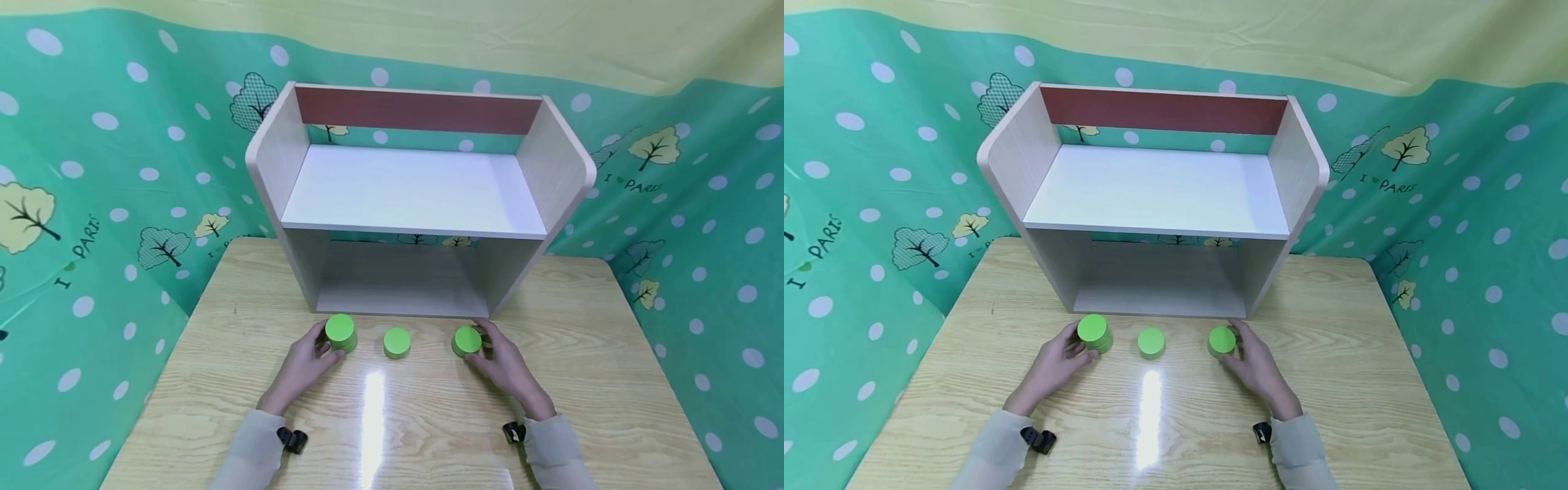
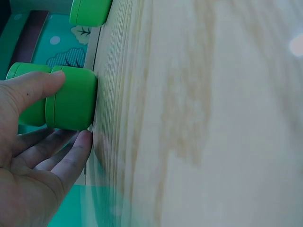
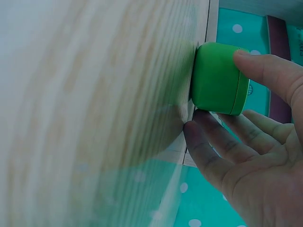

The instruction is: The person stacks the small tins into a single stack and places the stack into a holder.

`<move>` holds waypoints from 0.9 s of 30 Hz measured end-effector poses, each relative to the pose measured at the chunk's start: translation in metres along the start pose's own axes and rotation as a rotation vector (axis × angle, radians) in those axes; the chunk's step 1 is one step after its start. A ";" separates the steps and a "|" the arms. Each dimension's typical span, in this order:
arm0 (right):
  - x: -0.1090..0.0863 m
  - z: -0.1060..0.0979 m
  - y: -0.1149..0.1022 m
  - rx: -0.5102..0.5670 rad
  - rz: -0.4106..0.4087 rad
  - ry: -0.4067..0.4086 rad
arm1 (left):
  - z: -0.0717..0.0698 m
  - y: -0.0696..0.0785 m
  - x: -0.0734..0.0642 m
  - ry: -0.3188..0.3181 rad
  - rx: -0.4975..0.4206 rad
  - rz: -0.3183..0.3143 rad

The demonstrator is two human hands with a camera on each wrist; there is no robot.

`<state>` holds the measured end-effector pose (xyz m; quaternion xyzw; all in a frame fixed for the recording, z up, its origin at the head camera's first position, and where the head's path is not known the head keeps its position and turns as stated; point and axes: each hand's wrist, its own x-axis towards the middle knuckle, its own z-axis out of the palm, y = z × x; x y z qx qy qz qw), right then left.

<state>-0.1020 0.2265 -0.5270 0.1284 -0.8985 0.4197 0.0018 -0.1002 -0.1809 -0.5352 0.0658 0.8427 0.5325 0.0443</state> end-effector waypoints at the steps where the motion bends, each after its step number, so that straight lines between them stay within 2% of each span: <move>1: 0.000 0.000 0.000 -0.001 0.003 -0.002 | 0.000 0.001 0.000 0.002 -0.003 -0.003; 2: 0.000 0.000 0.000 0.001 0.005 -0.002 | -0.001 0.008 -0.001 0.003 -0.003 0.001; 7: -0.001 0.000 0.001 0.013 0.014 -0.004 | -0.001 0.008 -0.002 -0.003 -0.016 -0.009; 9: -0.001 0.000 0.001 0.015 0.016 -0.004 | -0.001 0.001 0.000 -0.005 -0.018 -0.012; 27: -0.002 0.002 -0.004 0.022 0.000 0.002 | -0.001 0.001 -0.001 -0.006 -0.031 -0.030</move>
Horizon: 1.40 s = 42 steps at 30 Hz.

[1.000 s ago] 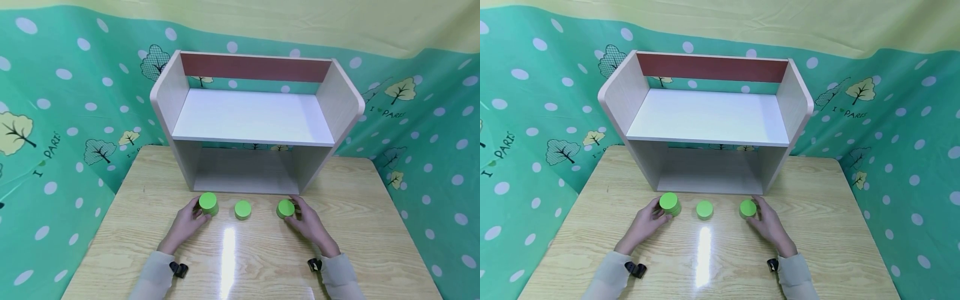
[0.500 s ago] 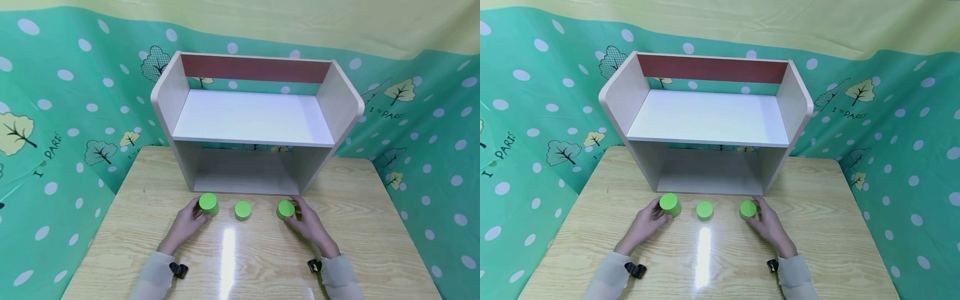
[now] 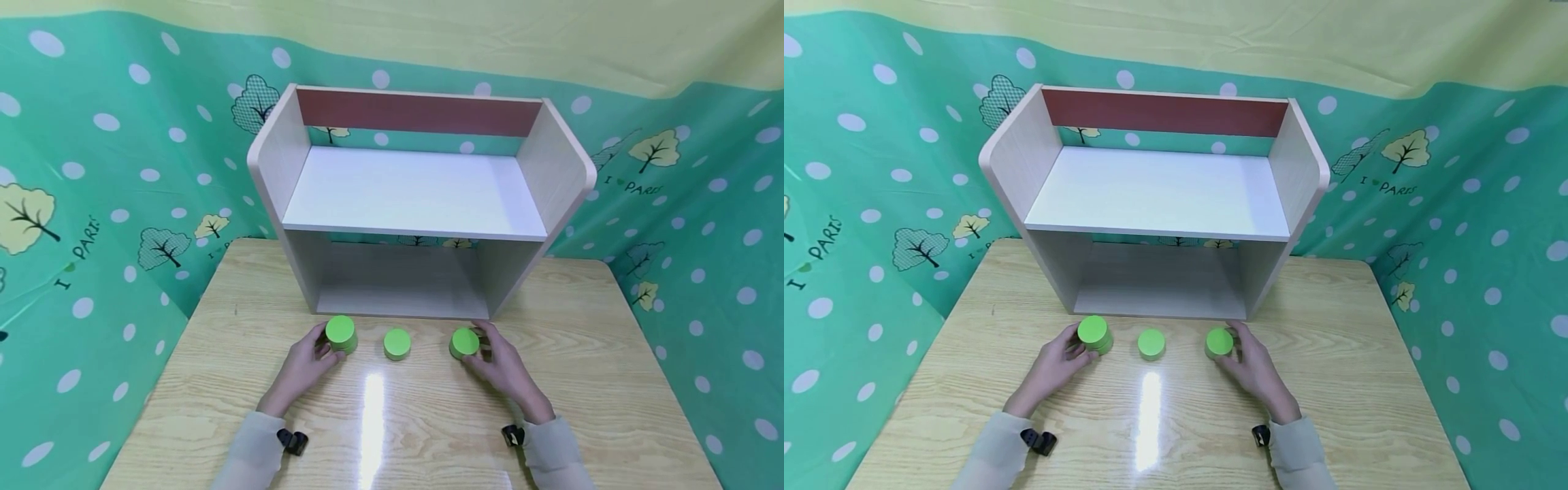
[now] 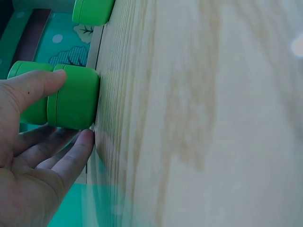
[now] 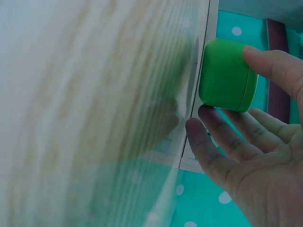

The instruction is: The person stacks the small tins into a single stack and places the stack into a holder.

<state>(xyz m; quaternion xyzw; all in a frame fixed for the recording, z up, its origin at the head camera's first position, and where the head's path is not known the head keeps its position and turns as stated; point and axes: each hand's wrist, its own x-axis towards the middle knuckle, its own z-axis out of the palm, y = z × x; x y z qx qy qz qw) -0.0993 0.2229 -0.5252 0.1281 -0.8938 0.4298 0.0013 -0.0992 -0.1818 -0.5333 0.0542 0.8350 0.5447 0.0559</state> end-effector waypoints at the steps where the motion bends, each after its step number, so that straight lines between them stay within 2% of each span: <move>1: 0.000 0.000 -0.001 0.001 -0.002 -0.001 | 0.000 0.000 0.000 -0.002 0.000 -0.002; 14: 0.002 -0.001 -0.013 -0.024 0.025 -0.012 | 0.000 0.000 -0.001 -0.004 -0.004 0.004; 27: 0.007 -0.004 -0.030 0.013 -0.069 -0.025 | 0.000 -0.003 0.000 -0.002 -0.007 0.001; 42: 0.021 0.000 -0.049 0.020 -0.112 -0.062 | 0.000 -0.003 0.001 0.003 -0.023 -0.005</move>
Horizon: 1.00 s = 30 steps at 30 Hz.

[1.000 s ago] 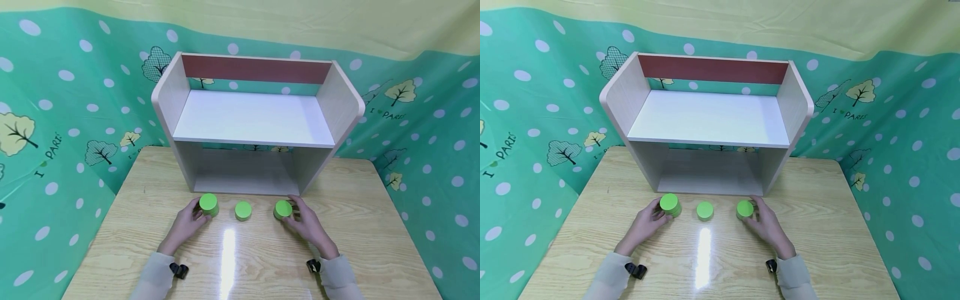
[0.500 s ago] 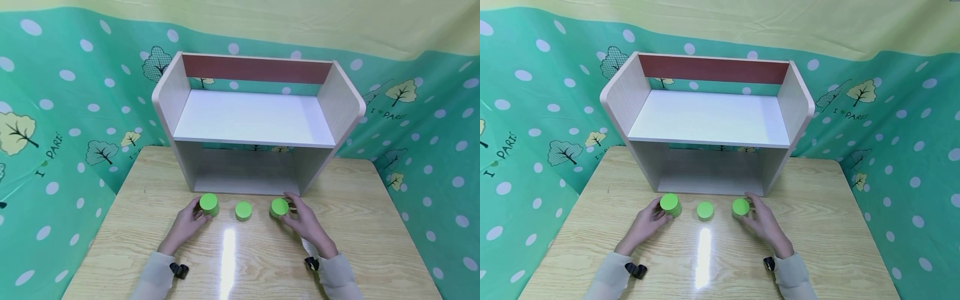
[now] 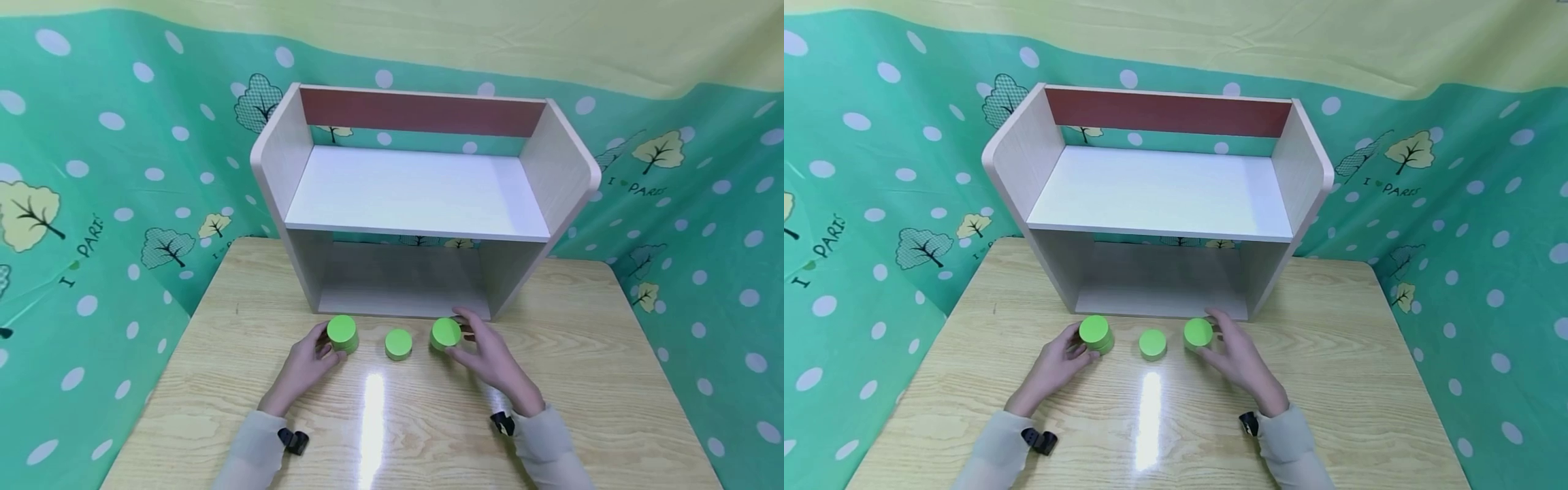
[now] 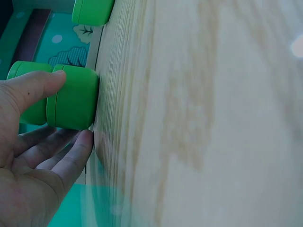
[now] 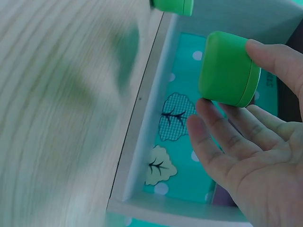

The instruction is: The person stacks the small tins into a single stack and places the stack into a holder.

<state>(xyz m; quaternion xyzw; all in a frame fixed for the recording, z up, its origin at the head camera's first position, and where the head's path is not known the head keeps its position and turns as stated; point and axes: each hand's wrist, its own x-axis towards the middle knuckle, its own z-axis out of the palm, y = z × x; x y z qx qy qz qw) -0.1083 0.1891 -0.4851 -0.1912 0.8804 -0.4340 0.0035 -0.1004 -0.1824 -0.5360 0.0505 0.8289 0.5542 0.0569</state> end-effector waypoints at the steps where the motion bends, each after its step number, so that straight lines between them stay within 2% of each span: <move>1: 0.001 0.000 -0.001 -0.002 -0.006 -0.002 | 0.000 0.000 0.000 0.000 -0.003 0.004; 8: 0.007 0.002 -0.010 -0.022 -0.041 -0.017 | 0.002 0.001 0.002 0.014 0.003 0.017; 14: 0.012 0.007 -0.018 -0.026 -0.075 -0.033 | 0.001 0.023 -0.005 0.022 -0.001 0.036; 16: 0.014 0.009 -0.020 -0.013 -0.085 -0.037 | 0.001 0.026 -0.006 0.022 -0.006 0.037; 23: 0.021 0.019 -0.029 0.001 -0.114 -0.068 | 0.001 0.002 0.000 0.007 0.013 0.028; 30: 0.027 0.026 -0.039 0.003 -0.116 -0.088 | 0.001 -0.004 0.001 0.004 0.003 0.029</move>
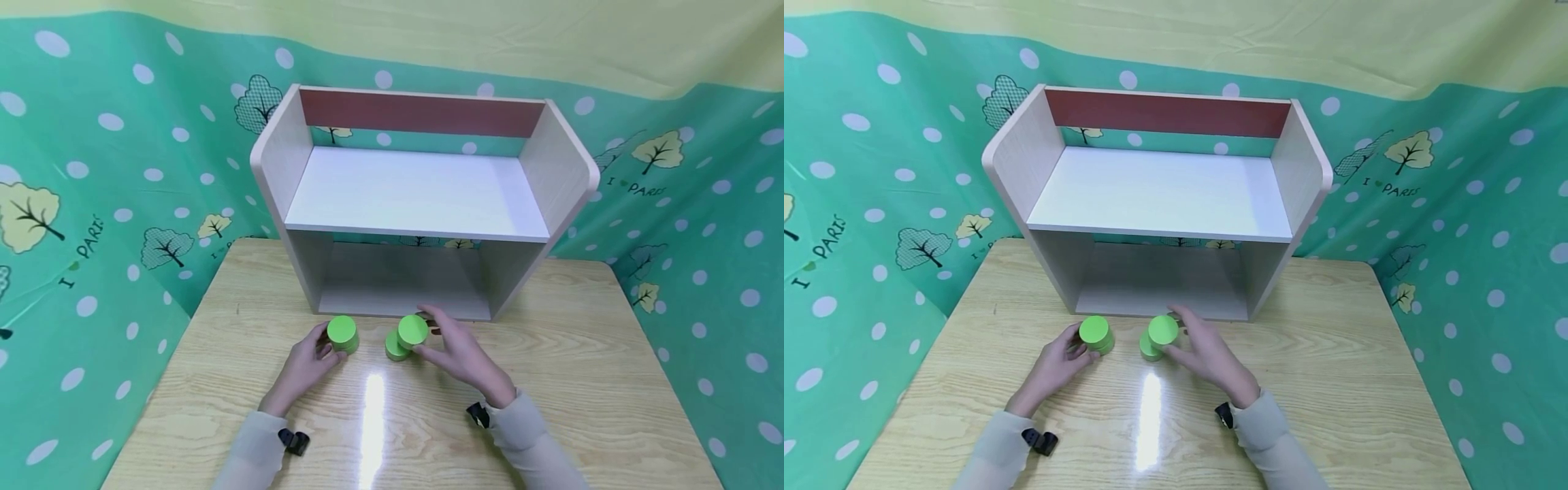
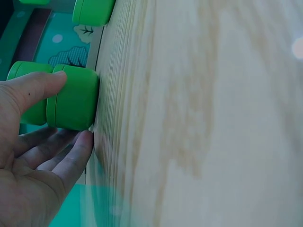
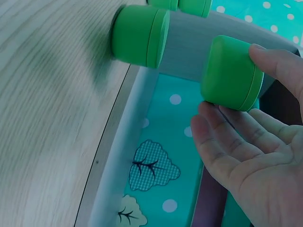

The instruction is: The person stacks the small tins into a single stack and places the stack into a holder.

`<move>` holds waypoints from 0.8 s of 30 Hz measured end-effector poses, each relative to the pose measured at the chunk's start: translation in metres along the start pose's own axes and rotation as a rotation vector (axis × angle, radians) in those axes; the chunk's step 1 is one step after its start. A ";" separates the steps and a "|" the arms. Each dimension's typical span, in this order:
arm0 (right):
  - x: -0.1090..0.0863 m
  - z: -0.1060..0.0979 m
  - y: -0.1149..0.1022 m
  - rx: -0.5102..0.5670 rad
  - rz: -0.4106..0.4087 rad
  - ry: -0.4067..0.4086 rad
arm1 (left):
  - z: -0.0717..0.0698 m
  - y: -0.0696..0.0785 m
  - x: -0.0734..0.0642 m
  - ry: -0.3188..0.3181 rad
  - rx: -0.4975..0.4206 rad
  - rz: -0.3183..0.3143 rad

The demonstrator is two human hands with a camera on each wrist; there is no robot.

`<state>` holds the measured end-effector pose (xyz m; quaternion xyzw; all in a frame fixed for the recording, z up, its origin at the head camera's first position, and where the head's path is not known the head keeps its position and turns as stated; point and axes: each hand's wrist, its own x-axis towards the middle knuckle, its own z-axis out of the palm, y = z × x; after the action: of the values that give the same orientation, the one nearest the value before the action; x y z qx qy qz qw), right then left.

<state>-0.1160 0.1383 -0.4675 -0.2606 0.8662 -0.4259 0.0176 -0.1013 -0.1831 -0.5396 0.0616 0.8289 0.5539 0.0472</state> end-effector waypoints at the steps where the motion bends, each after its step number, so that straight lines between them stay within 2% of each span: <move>1: 0.001 0.001 -0.001 0.002 0.000 -0.003 | 0.000 0.000 0.000 -0.002 0.001 -0.002; 17: 0.019 0.013 -0.016 0.018 -0.015 -0.034 | 0.000 0.002 -0.001 0.003 -0.023 -0.021; 20: 0.023 0.015 -0.019 0.022 -0.014 -0.051 | 0.000 0.010 -0.003 0.003 -0.027 -0.017; 24: 0.029 0.019 -0.022 0.014 -0.023 -0.064 | -0.003 0.031 -0.007 -0.005 -0.028 -0.016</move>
<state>-0.1266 0.0999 -0.4574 -0.2842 0.8590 -0.4237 0.0422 -0.0929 -0.1749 -0.5099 0.0556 0.8215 0.5648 0.0544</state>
